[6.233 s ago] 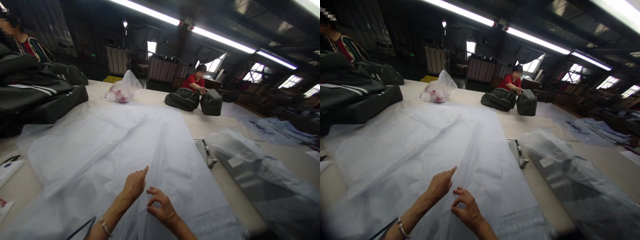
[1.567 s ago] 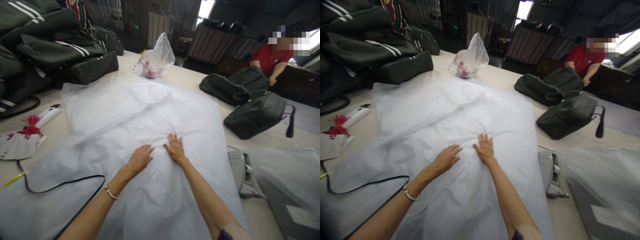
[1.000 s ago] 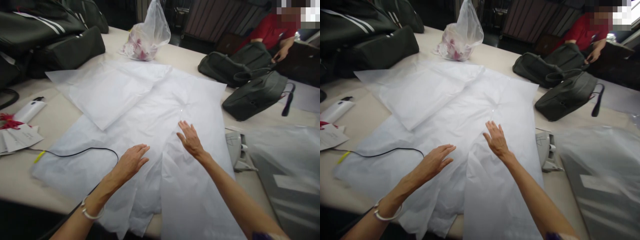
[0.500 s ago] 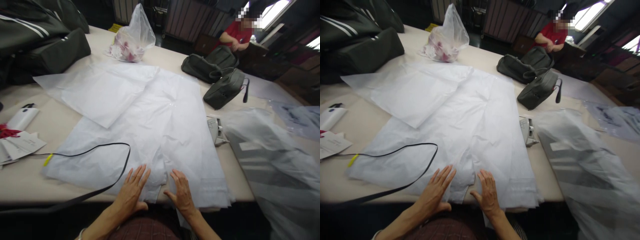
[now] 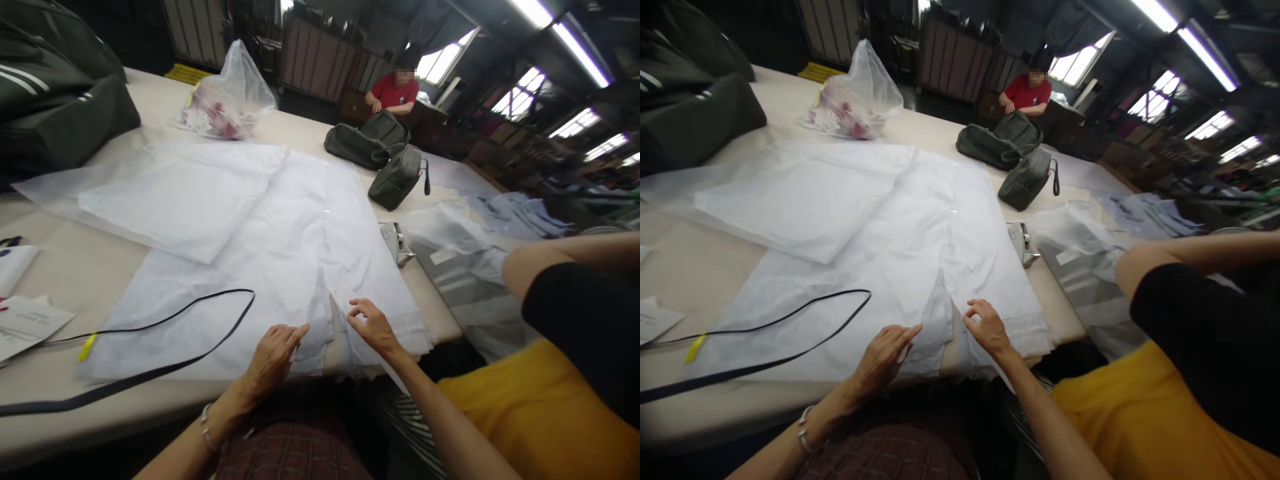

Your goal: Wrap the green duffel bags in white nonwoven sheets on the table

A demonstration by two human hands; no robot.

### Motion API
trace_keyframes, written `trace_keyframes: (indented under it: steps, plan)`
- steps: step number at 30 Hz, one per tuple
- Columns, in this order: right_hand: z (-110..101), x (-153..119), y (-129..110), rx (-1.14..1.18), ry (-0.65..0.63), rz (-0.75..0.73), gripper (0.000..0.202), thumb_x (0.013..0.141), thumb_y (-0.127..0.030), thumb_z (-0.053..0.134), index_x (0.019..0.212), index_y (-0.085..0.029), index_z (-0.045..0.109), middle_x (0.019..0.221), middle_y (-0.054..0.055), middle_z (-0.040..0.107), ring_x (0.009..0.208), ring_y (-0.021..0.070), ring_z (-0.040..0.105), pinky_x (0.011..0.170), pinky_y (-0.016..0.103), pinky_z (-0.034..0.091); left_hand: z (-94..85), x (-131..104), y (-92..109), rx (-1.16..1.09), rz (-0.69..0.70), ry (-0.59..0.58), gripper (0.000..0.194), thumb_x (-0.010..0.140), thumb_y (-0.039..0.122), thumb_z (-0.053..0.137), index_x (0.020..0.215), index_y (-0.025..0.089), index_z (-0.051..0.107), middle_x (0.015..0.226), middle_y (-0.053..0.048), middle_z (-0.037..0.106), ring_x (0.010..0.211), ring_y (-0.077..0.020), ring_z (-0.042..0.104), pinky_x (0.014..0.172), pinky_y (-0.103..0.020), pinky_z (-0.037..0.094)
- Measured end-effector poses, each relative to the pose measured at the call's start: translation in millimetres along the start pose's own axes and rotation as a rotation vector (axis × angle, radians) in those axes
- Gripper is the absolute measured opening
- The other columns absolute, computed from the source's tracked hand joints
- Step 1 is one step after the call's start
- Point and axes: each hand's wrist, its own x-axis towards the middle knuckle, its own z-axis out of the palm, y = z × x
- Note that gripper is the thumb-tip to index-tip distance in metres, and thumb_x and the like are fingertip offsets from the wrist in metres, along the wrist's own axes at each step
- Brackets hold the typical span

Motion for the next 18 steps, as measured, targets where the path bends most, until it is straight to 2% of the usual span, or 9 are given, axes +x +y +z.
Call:
trace_keyframes:
  steps: [3, 6, 9, 11, 13, 15, 18]
  plan:
    - [4.8, 8.0, -29.8, 0.138, -0.08, 0.065, 0.007, 0.076, -0.023, 0.06, 0.07, -0.021, 0.063, 0.104, 0.006, 0.068, 0.105, 0.0207, 0.061, 0.08, 0.03, 0.049, -12.6, 2.6, 0.3, 0.035, -0.044, 0.048, 0.055, 0.089, 0.004, 0.04, 0.142, 0.019, 0.038, 0.095, -0.006, 0.068, 0.082, -0.0176, 0.062, 0.076, -0.031, 0.051]
    - [40.7, 7.2, -44.5, 0.223, -0.21, 0.074, 0.005, 0.074, -0.02, 0.062, 0.072, -0.021, 0.066, 0.095, 0.004, 0.069, 0.096, 0.0188, 0.063, 0.082, 0.029, 0.047, -20.8, 0.7, 0.2, 0.064, -0.108, 0.067, 0.059, 0.088, 0.004, 0.041, 0.145, 0.02, 0.034, 0.096, -0.006, 0.066, 0.083, -0.0182, 0.061, 0.076, -0.031, 0.052]
    - [78.6, 2.4, -46.9, 0.284, -0.351, 0.074, 0.005, 0.069, -0.017, 0.067, 0.071, -0.021, 0.069, 0.091, 0.002, 0.07, 0.08, 0.0153, 0.064, 0.078, 0.028, 0.049, -28.1, -0.6, 4.5, 0.091, -0.122, 0.07, 0.064, 0.086, 0.003, 0.039, 0.147, 0.023, 0.031, 0.099, -0.006, 0.065, 0.086, -0.0188, 0.061, 0.078, -0.031, 0.053]
    - [87.4, -1.4, -45.4, 0.312, -0.399, 0.063, 0.006, 0.07, -0.018, 0.068, 0.074, -0.021, 0.071, 0.087, 0.001, 0.071, 0.076, 0.0145, 0.064, 0.075, 0.026, 0.05, -32.0, -1.3, 10.0, 0.095, -0.135, 0.065, 0.068, 0.085, 0.002, 0.038, 0.149, 0.024, 0.026, 0.101, -0.006, 0.065, 0.089, -0.019, 0.061, 0.08, -0.031, 0.053]
    - [80.2, -7.0, -41.8, 0.338, -0.355, 0.08, 0.007, 0.075, -0.023, 0.065, 0.079, -0.021, 0.071, 0.08, 0.0, 0.07, 0.073, 0.0144, 0.063, 0.071, 0.026, 0.05, -33.4, -3.3, 15.7, 0.09, -0.156, 0.061, 0.072, 0.085, 0.003, 0.037, 0.151, 0.024, 0.02, 0.104, -0.007, 0.064, 0.091, -0.0192, 0.061, 0.081, -0.031, 0.053]
    - [63.5, -17.0, -33.7, 0.328, -0.241, 0.087, 0.011, 0.08, -0.029, 0.063, 0.077, -0.021, 0.068, 0.073, 0.0, 0.067, 0.069, 0.0148, 0.061, 0.069, 0.027, 0.049, -31.2, -7.7, 20.0, 0.093, -0.196, 0.074, 0.073, 0.086, 0.006, 0.039, 0.153, 0.024, 0.014, 0.107, -0.008, 0.064, 0.093, -0.0196, 0.062, 0.083, -0.032, 0.054]
    - [40.4, -42.9, -9.1, 0.256, -0.061, -0.002, 0.015, 0.08, -0.037, 0.066, 0.08, -0.022, 0.067, 0.081, 0.002, 0.068, 0.079, 0.0187, 0.063, 0.079, 0.033, 0.051, -23.2, -18.9, 23.8, 0.089, -0.299, 0.115, 0.07, 0.089, 0.013, 0.044, 0.152, 0.022, 0.015, 0.106, -0.009, 0.064, 0.092, -0.0198, 0.063, 0.082, -0.033, 0.054]
